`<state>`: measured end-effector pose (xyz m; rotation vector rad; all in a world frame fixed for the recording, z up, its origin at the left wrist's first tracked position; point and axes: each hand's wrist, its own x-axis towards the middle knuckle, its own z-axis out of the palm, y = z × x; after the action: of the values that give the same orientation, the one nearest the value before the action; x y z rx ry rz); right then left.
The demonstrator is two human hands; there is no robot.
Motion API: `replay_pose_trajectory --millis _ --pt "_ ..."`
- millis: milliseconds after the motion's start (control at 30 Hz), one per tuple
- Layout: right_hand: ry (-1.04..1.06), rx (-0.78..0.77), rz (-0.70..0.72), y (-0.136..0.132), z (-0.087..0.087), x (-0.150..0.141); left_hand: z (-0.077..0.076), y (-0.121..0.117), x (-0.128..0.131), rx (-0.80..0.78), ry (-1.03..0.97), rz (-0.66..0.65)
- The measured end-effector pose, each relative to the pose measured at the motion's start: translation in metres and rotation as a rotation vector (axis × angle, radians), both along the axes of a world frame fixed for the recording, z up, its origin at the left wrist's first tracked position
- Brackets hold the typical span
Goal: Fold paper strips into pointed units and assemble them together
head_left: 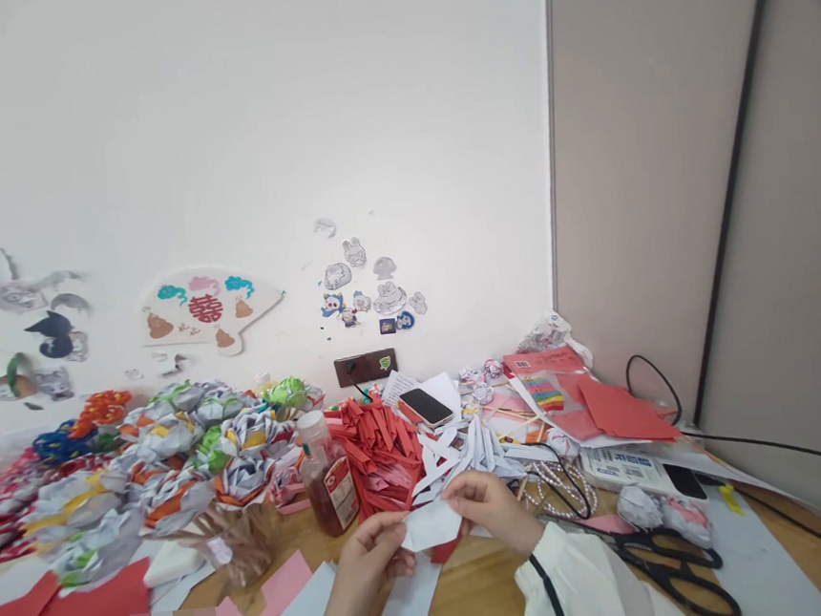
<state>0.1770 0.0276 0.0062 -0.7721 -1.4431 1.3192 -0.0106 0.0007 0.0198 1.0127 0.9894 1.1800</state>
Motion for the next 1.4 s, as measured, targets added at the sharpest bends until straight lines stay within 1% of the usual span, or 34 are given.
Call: replay_pose_trajectory --millis 100,200,367,467,567,700,767,833,900,1000,1167,1267,1400 --pt "-0.023 0.021 0.029 -0.001 0.000 0.001 -0.002 0.003 -0.001 -0.001 -0.004 -0.019" --pt "-0.069 0.013 0.076 0.000 -0.001 0.001 -0.001 0.003 -0.002 0.011 -0.009 -0.019" --pt "-0.057 0.001 0.026 0.000 0.000 -0.001 0.003 0.000 -0.003 0.006 -0.031 0.008" --pt "-0.037 0.016 0.022 0.000 0.000 -0.001 0.002 0.000 -0.002 -0.005 -0.037 -0.017" --pt "-0.084 0.105 -0.032 0.000 -0.002 0.000 -0.002 0.002 -0.001 -0.024 -0.042 -0.047" --pt "-0.263 0.302 -0.122 0.000 -0.005 0.001 -0.011 0.007 -0.001 -0.042 -0.003 -0.045" --pt "-0.335 0.360 -0.141 0.000 -0.004 0.002 -0.014 0.009 -0.002 -0.053 0.046 -0.050" --pt "-0.385 0.384 -0.146 -0.001 -0.002 0.003 -0.016 0.011 -0.004 -0.066 0.106 -0.064" --pt "-0.405 0.378 -0.114 -0.003 0.000 0.004 -0.017 0.012 -0.005 -0.050 0.164 -0.072" --pt "-0.425 0.344 -0.022 -0.004 -0.001 0.004 -0.020 0.013 -0.004 0.029 0.243 -0.062" --pt "-0.505 0.234 0.034 0.000 -0.015 -0.002 -0.023 0.014 -0.001 0.110 0.353 -0.063" --pt "-0.503 0.204 0.058 0.002 -0.019 -0.003 -0.024 0.013 0.000 0.107 0.371 -0.056" --pt "-0.575 0.217 0.033 0.003 -0.018 -0.001 -0.025 0.014 0.001 0.065 0.373 -0.047"
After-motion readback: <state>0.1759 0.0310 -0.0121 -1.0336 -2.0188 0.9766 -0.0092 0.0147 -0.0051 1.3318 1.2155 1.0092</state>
